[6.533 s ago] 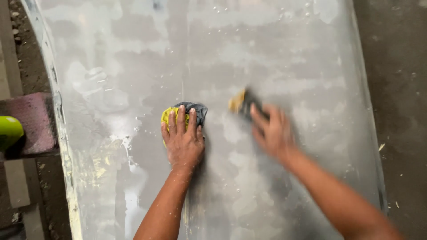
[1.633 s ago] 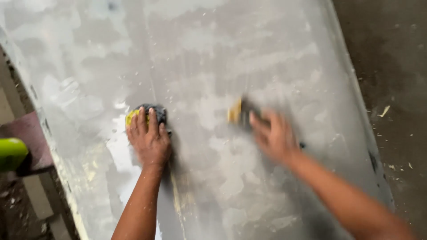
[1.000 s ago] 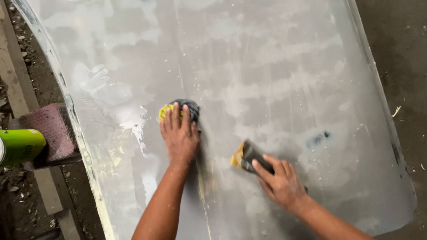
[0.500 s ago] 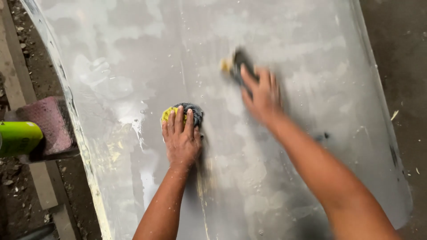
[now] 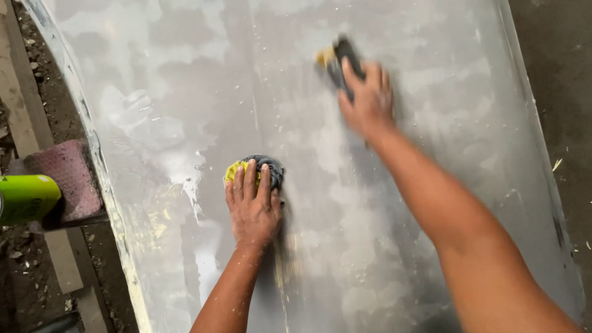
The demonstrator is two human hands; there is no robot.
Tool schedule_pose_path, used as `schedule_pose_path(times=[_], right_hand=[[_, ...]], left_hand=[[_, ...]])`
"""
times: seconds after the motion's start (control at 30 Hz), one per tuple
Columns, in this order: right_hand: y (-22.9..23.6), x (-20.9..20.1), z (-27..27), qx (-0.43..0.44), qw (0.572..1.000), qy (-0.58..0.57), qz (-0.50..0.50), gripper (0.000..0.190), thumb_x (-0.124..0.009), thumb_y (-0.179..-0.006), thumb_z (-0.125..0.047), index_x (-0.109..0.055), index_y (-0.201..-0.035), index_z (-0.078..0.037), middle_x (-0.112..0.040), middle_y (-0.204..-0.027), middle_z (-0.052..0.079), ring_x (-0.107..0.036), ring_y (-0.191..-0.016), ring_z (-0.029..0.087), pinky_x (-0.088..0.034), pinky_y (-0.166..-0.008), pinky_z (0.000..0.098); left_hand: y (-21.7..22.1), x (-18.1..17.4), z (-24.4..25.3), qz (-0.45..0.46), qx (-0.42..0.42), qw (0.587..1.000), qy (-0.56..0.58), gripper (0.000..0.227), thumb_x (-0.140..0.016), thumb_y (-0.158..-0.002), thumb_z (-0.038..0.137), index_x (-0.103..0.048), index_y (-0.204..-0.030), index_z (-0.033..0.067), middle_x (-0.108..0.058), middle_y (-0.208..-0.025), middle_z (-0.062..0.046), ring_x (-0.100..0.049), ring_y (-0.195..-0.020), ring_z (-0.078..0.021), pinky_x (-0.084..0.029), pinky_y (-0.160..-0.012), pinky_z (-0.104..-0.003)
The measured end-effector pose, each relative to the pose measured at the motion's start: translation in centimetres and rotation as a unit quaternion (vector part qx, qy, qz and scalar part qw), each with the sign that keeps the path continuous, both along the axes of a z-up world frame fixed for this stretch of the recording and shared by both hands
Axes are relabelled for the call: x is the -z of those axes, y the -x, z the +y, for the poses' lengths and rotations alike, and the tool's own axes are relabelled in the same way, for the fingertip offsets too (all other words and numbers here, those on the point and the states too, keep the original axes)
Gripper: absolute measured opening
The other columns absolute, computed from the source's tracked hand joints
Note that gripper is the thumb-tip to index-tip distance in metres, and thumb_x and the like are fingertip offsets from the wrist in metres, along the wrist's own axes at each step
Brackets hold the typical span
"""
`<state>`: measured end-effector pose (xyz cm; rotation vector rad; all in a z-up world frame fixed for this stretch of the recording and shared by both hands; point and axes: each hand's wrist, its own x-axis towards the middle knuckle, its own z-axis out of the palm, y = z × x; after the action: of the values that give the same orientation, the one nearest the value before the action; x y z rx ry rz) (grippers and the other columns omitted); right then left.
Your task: The person scrubs a large, flat, grey surface using a yellow cloth in the left hand and a black scraper in the right hand. The person repeatedly wipes and scrapes the surface, occasionally dipping the tools into a green bucket of water to rinse them.
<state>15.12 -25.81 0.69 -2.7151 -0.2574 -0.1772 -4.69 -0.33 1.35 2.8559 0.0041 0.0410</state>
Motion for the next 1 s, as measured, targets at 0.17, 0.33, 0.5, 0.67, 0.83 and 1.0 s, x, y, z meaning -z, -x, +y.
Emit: schedule_pose_path(times=[0.17, 0.33, 0.5, 0.67, 0.83, 1.0], right_hand=[[-3.7, -0.1, 0.3, 0.009, 1.0, -0.009, 0.014, 0.064, -0.073, -0.091, -0.025, -0.053, -0.152, -0.024, -0.047, -0.137, 0.019, -0.046, -0.124, 0.04, -0.041, -0.102, 0.0502], [14.0, -4.3, -1.4, -0.049, 0.998, 0.006, 0.045, 0.067, -0.07, -0.09, -0.018, -0.051, -0.154, -0.026, -0.051, -0.133, 0.019, -0.05, -0.119, 0.04, -0.044, -0.101, 0.0503], [25.9, -3.8, -3.0, -0.091, 0.991, 0.005, 0.101, 0.062, -0.077, -0.079, -0.018, -0.061, -0.139, -0.02, -0.056, -0.129, 0.021, -0.057, -0.102, 0.038, -0.048, -0.089, 0.0514], [8.8, -3.0, 3.5, -0.109, 0.993, 0.013, 0.039, 0.062, -0.073, -0.088, -0.02, -0.056, -0.148, -0.02, -0.052, -0.13, 0.021, -0.052, -0.114, 0.04, -0.044, -0.095, 0.0509], [-5.9, 0.0, 8.2, -0.037, 0.999, -0.022, -0.007, 0.064, -0.075, -0.088, -0.024, -0.054, -0.149, -0.024, -0.047, -0.134, 0.017, -0.045, -0.122, 0.039, -0.041, -0.101, 0.0499], [2.1, -2.5, 5.9, -0.094, 0.995, 0.006, -0.016, 0.066, -0.073, -0.089, -0.02, -0.053, -0.152, -0.022, -0.049, -0.134, 0.02, -0.047, -0.123, 0.039, -0.041, -0.101, 0.0499]], left_hand=[[0.4, 0.1, -0.1, 0.0, -0.007, 1.0, 0.006, 0.056, -0.06, -0.095, 0.027, -0.052, -0.149, 0.0147, -0.038, -0.161, -0.009, -0.03, -0.149, -0.0329, -0.018, -0.122, -0.054], [0.1, -0.1, -0.1, 0.0, -0.004, 1.0, 0.017, 0.059, -0.059, -0.092, 0.025, -0.051, -0.15, 0.0147, -0.039, -0.161, -0.008, -0.03, -0.15, -0.0317, -0.018, -0.124, -0.054], [0.2, 0.0, 0.1, 0.01, -0.01, 1.0, 0.019, 0.058, -0.059, -0.093, 0.027, -0.051, -0.149, 0.0158, -0.038, -0.16, -0.009, -0.029, -0.15, -0.0329, -0.018, -0.122, -0.054], [0.2, 0.2, 0.3, 0.006, -0.011, 1.0, 0.014, 0.059, -0.06, -0.093, 0.028, -0.05, -0.15, 0.0144, -0.038, -0.161, -0.01, -0.029, -0.15, -0.0337, -0.017, -0.122, -0.056], [-0.4, -0.4, 0.7, 0.007, -0.001, 1.0, 0.0, 0.062, -0.059, -0.09, 0.026, -0.05, -0.15, 0.0129, -0.037, -0.161, -0.011, -0.029, -0.149, -0.035, -0.017, -0.123, -0.055], [0.0, 0.0, 0.2, -0.003, 0.002, 1.0, 0.018, 0.057, -0.059, -0.094, 0.028, -0.051, -0.149, 0.0141, -0.038, -0.161, -0.01, -0.029, -0.15, -0.0332, -0.017, -0.123, -0.054]])
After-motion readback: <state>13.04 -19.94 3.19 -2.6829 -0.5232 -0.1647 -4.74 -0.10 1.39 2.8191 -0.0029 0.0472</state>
